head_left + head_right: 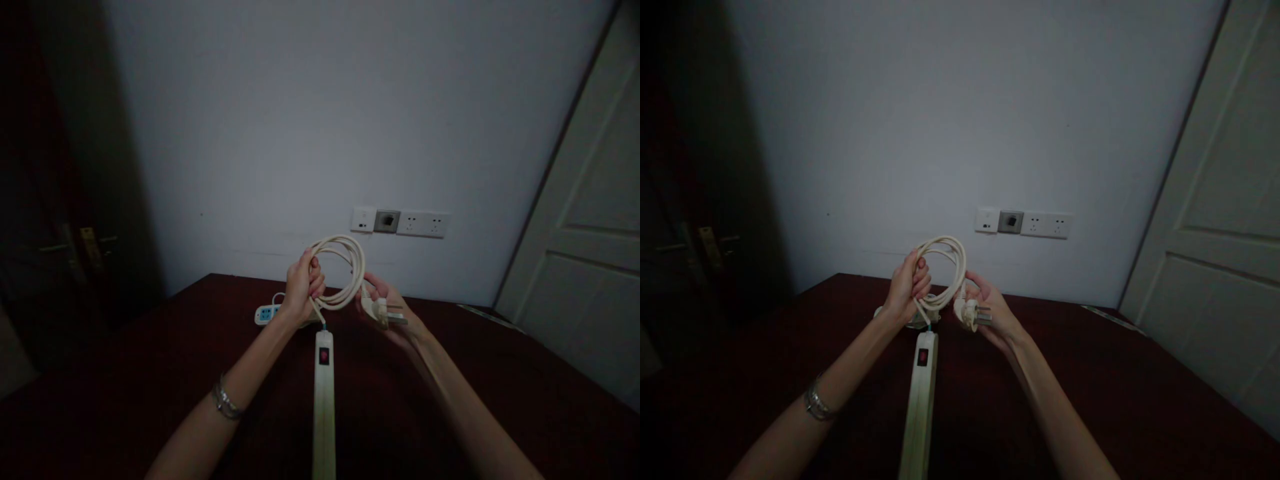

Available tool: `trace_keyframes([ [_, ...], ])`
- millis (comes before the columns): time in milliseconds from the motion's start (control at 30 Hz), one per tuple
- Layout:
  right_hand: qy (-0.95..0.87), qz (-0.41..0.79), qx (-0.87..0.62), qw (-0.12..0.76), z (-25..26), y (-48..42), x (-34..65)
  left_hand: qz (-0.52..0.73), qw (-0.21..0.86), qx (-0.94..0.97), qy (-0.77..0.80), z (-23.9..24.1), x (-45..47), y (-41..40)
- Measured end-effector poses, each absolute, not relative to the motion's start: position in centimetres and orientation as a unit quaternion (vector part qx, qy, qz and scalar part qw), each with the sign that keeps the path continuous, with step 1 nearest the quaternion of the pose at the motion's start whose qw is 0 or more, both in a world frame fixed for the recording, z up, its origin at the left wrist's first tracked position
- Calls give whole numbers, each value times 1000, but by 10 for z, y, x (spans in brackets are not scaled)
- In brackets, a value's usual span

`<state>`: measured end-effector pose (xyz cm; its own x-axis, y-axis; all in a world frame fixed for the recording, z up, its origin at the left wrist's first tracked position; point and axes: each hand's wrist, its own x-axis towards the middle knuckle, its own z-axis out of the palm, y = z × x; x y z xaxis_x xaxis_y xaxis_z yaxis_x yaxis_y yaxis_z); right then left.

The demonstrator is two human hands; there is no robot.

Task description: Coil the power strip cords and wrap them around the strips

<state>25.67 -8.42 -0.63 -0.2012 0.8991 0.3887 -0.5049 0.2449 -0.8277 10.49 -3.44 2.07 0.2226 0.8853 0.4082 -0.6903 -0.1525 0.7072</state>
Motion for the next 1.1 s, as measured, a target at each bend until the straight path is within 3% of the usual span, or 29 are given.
trace_keyframes([
  [200, -589, 549, -226, 548, -11, -86, 258, 618, 637, 449, 104, 26, 107, -48],
  [533, -655, 456, -223, 560, -6, -89, 248, 595, 671, 430, 98, 25, 110, -57],
  [800, -575, 484, -230, 619, 4, -99, 236, 575, 700, 411, 104, 26, 112, -61],
  [1100, -527, 494, -263, 639, 2, -95, 240, 610, 651, 441, 98, 26, 109, -62],
])
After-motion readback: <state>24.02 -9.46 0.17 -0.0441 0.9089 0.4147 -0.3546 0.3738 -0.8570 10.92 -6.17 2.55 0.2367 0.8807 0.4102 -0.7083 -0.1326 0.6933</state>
